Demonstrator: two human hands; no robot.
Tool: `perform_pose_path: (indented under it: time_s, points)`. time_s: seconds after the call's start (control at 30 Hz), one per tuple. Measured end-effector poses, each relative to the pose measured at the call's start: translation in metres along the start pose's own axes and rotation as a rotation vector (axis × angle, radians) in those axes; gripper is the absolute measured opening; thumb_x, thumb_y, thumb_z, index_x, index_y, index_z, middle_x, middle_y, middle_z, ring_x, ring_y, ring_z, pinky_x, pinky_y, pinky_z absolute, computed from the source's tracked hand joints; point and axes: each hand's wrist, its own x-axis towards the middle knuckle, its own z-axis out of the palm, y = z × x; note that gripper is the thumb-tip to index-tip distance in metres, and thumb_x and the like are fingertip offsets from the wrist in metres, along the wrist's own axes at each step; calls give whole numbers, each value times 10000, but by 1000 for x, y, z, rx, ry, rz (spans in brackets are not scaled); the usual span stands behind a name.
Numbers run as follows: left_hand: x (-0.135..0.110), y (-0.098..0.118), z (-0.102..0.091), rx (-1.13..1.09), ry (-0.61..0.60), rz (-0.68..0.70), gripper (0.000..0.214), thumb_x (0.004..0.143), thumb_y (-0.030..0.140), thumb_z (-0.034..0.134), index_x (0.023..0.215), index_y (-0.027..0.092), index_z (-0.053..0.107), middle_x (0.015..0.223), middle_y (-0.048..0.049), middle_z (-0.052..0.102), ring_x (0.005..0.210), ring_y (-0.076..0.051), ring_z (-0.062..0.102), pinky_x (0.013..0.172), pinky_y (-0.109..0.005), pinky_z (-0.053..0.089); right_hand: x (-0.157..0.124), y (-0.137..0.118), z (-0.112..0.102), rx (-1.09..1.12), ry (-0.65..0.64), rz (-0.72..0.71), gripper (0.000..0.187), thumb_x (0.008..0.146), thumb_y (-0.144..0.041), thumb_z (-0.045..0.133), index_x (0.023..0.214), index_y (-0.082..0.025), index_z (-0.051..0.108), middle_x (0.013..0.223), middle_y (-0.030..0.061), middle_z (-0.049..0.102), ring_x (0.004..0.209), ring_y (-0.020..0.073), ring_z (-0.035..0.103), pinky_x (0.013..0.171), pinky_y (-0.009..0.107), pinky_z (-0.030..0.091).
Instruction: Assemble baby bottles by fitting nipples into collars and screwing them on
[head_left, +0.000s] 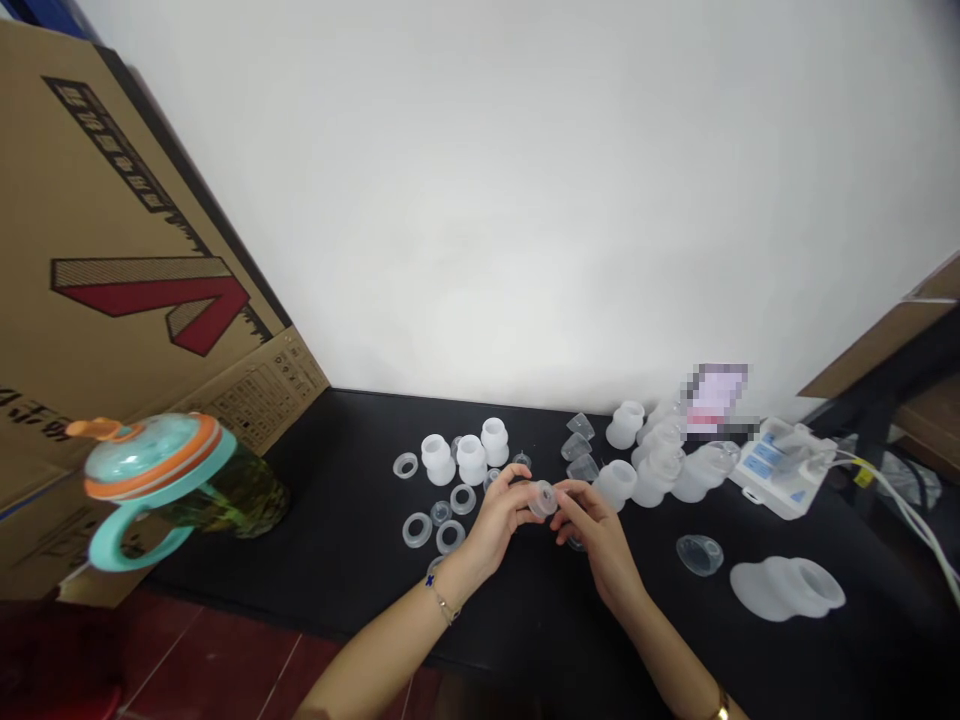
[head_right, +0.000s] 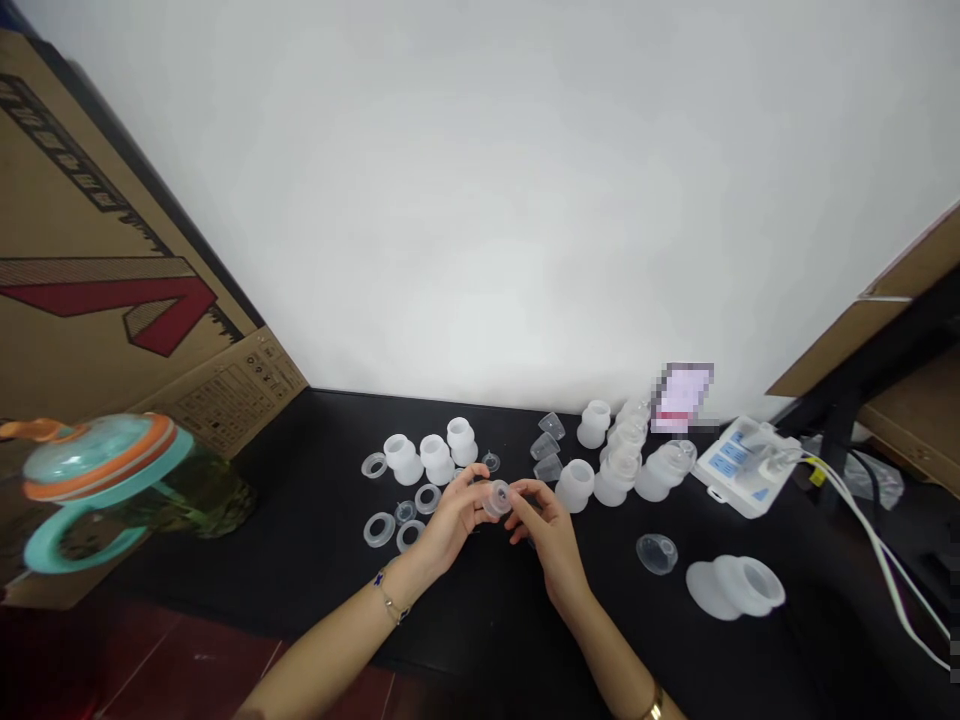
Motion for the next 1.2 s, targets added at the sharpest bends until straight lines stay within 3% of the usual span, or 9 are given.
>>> perform_pose_path:
  time_s: [0.13,0.43,0.6,0.77,1.2]
  points:
    - [2,1,-3,-25,-4,-21,412,743,302,790,1036,182,527,827,-37,733,641,-147,671,598,-243,538,0,-1,0,-46,-15,-32,363,701,-441,867,973,-227,758,957,34,702,642,144,617,505,241,497]
    - [-3,1,-1,49,-52,37,470,714,316,852,1071,177,580,878,-48,747,732,-169,684,655,-252,517,-1,-4,1,-130,19,-70,350,717,-447,845,980,-227,772,869,42,732,625,165,613,504,260,483]
    - [-4,0,2,118,-90,77,550,624,246,915,1063,187,588,780,-15,746,670,-155,666,663,-252,506,-1,-2,-2,-120,96,-112,319,725,-457,842,911,-210,764,848,46,729,625,176,617,508,270,473]
    - [-4,1,2,138,-72,77,524,645,242,904,1055,179,585,696,0,737,603,-136,654,644,-240,509,-1,-2,-2,-71,117,-87,311,724,-493,833,774,-195,759,997,60,714,613,157,603,515,280,472]
    - [-4,-1,0,165,-70,67,468,723,330,863,1060,186,573,742,-25,751,658,-157,694,642,-230,530,-2,-5,0,-78,163,-114,349,740,-538,807,682,-200,739,955,59,743,555,143,567,535,301,475]
